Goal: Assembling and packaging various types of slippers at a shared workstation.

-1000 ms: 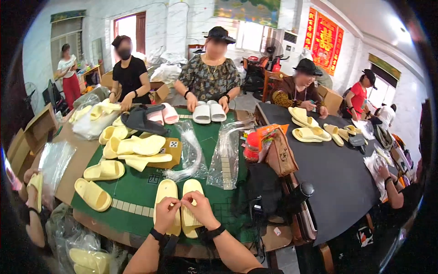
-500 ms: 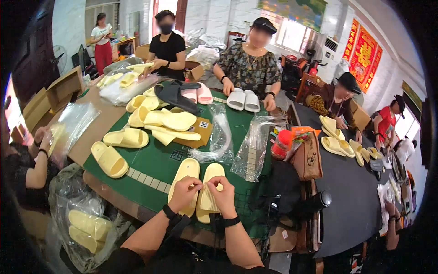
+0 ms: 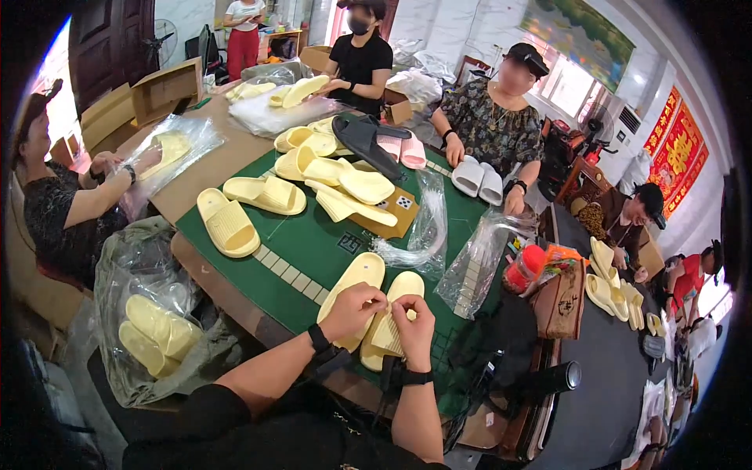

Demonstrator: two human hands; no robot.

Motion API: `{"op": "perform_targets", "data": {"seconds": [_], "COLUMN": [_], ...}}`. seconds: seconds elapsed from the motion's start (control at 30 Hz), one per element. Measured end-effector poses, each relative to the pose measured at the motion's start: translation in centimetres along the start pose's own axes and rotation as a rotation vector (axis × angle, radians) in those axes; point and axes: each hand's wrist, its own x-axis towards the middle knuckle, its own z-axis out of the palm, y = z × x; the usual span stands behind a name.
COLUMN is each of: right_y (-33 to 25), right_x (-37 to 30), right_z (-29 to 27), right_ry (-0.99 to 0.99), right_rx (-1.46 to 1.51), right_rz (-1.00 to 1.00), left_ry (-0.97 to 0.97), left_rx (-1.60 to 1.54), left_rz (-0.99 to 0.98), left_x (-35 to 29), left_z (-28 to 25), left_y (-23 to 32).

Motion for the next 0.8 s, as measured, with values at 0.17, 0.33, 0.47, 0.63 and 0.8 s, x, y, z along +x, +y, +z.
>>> {"op": "perform_targets", "data": {"seconds": [0.17, 0.33, 0.47, 0.63, 0.8], "right_y": [-0.05, 0.19, -0.44, -0.65, -0.70], "right_x": [0.05, 0.05, 0.07, -0.01, -0.09], "right_z": [0.07, -0.55, -0.48, -0.35, -0.40], "right_ry": [-0.002, 0.045, 0.055, -0.015, -0.003], "right_rx": [0.006, 0.036, 0.066, 0.065, 0.052], "right_rz": [0.002, 0.020, 0.012, 0.037, 0.030], "left_ry": [-0.004, -0.009, 0.000, 0.015, 0.007], "left_rx": [0.002, 0.031, 0.036, 0.044, 0.057], "left_rz": [0.011, 0.049, 0.063, 0.080, 0.079], "left_x": [0.01, 0.21, 0.20, 0.11, 0.03], "left_z": [-0.03, 0.19, 0.10, 0.01, 0.08], "left_y": [-0.10, -0.14, -0.30, -0.29, -0.27]}}
